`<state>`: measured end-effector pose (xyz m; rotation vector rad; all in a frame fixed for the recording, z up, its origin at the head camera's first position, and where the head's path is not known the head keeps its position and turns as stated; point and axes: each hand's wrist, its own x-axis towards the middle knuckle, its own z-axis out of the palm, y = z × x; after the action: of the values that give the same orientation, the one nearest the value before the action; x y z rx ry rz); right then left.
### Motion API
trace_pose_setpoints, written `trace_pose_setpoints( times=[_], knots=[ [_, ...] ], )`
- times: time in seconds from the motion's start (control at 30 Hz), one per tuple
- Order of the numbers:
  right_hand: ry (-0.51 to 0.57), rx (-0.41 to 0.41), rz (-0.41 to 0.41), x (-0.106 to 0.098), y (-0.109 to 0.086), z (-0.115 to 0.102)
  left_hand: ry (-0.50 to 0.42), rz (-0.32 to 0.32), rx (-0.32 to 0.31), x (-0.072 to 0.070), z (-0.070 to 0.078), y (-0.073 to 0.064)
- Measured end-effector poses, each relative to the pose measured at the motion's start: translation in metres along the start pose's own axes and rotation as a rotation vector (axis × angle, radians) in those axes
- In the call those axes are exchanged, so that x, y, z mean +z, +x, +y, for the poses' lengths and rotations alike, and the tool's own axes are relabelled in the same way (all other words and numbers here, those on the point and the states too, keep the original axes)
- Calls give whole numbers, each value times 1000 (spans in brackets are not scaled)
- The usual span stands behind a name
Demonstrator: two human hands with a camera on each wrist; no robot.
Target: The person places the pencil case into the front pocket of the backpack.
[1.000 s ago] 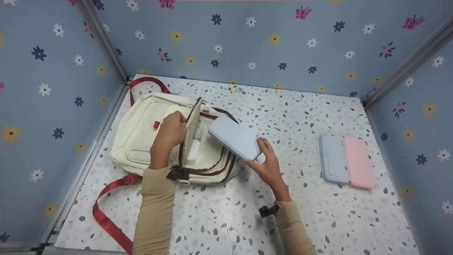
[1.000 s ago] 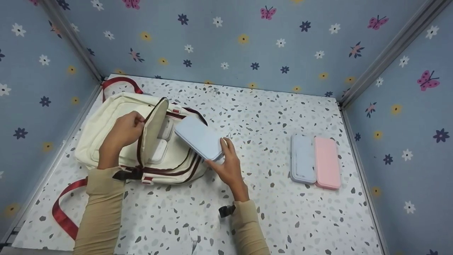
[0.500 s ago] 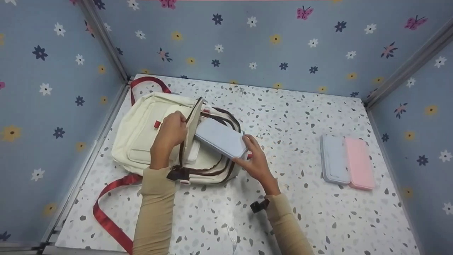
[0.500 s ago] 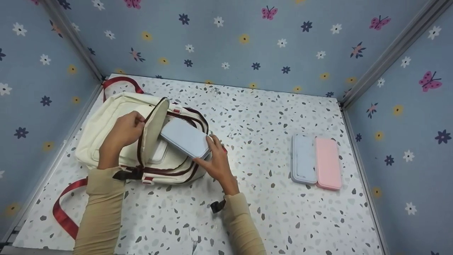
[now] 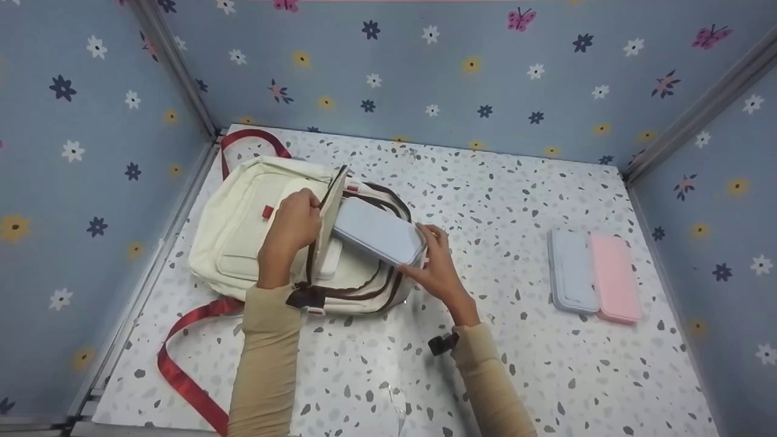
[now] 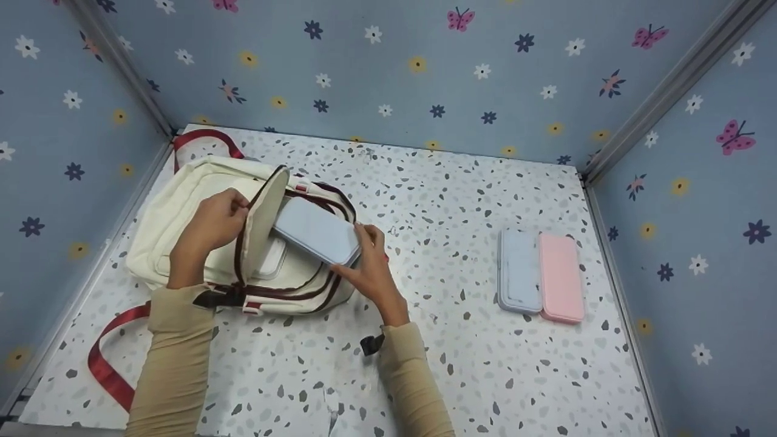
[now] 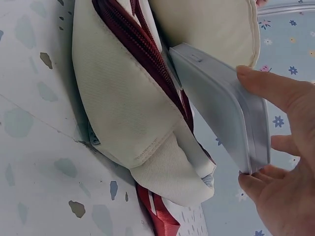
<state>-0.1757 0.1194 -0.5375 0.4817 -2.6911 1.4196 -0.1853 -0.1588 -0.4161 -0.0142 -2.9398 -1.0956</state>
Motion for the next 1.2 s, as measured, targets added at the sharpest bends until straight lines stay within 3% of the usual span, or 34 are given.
trace_pose_setpoints(
  times=[0.37,0.93,1.2],
  knots=[
    [-36,-40,31,0,6,3,2,6,16,-2,2,0],
    [-66,44,-91,3,32,4,-15,19,125,3,11,4],
    [-85,45,-149,12,46,4,-21,13,175,5,11,4]
  ],
)
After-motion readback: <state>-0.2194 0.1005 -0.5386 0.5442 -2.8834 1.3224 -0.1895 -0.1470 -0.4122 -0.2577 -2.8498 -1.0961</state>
